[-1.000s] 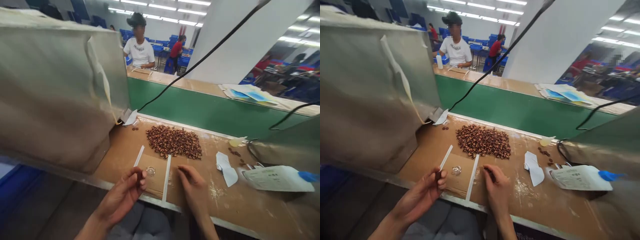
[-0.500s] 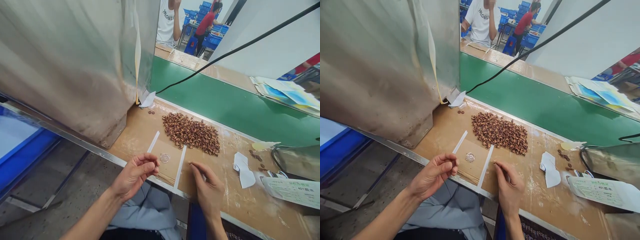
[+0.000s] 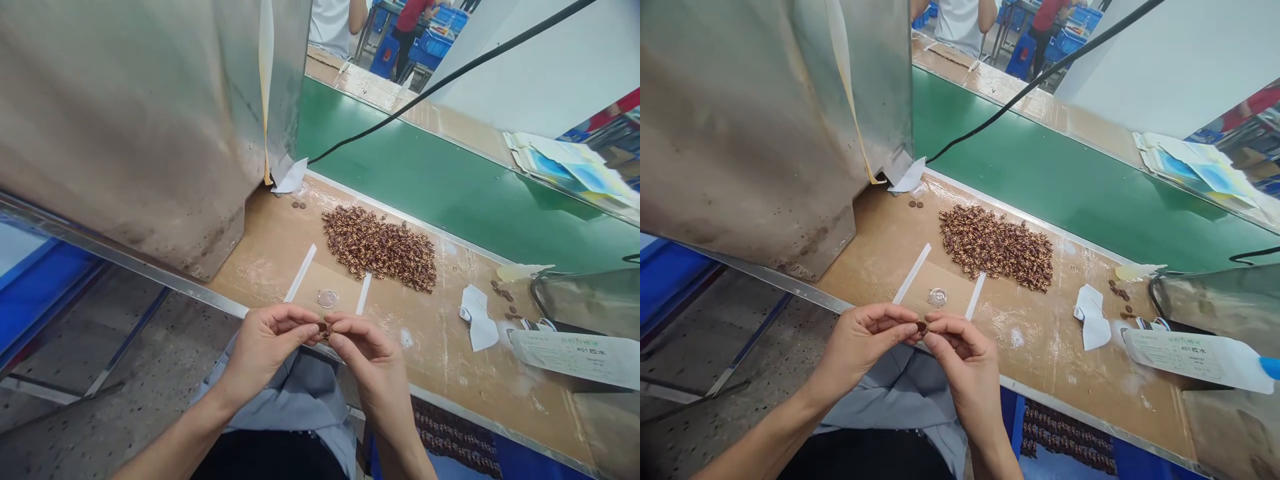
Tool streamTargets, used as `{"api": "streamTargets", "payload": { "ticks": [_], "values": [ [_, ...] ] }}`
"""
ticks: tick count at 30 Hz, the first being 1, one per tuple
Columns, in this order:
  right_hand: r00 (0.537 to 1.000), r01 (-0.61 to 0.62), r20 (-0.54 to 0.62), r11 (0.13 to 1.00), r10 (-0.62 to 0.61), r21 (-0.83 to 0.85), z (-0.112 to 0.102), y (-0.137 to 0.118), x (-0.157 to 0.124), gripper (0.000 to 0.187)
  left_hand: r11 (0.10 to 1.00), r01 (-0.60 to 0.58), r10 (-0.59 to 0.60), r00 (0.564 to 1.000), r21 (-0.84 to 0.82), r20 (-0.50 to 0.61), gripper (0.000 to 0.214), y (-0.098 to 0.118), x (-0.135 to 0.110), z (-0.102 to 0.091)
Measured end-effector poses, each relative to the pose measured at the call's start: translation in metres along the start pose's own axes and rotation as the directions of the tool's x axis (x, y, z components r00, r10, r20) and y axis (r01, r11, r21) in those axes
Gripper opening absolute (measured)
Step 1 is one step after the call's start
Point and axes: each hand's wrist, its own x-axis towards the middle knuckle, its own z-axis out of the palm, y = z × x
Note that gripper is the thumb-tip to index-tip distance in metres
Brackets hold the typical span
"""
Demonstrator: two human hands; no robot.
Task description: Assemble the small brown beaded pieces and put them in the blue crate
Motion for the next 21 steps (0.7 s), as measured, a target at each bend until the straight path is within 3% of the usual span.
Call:
{"api": "streamTargets", "payload": {
  "ticks": [6, 11, 16, 18, 21],
  "values": [
    [0.995, -0.103, 0.018, 0.991, 0.101, 0.09, 0.0, 0.002, 0.001, 0.026, 0.996, 0.039, -0.034, 0.997, -0.077, 0.069, 0.032, 0.001, 0.0, -0.001],
    [0.984, -0.177, 0.029, 0.974, 0.174, 0.142, -0.003, 0.005, 0.003, 0.035, 0.959, 0.24, -0.202, 0.951, -0.151, 0.233, 0.041, 0.003, 0.003, -0.004],
    [0.981, -0.191, 0.054, 0.979, 0.187, 0.07, -0.004, -0.001, 0.001, 0.031, 0.906, 0.365, -0.3, 0.911, -0.215, 0.283, 0.041, 0.0, 0.006, -0.007],
    [0.989, -0.148, 0.006, 0.987, 0.148, 0.062, -0.01, -0.002, 0.003, 0.031, 0.867, 0.409, -0.325, 0.897, -0.285, 0.298, 0.038, -0.002, 0.007, -0.008],
    [0.986, -0.016, -0.168, 1.0, 0.012, -0.019, -0.031, 0.0, 0.01, 0.032, 0.799, 0.439, -0.332, 0.892, -0.41, 0.308, 0.036, -0.005, 0.006, -0.01]
  ]
}}
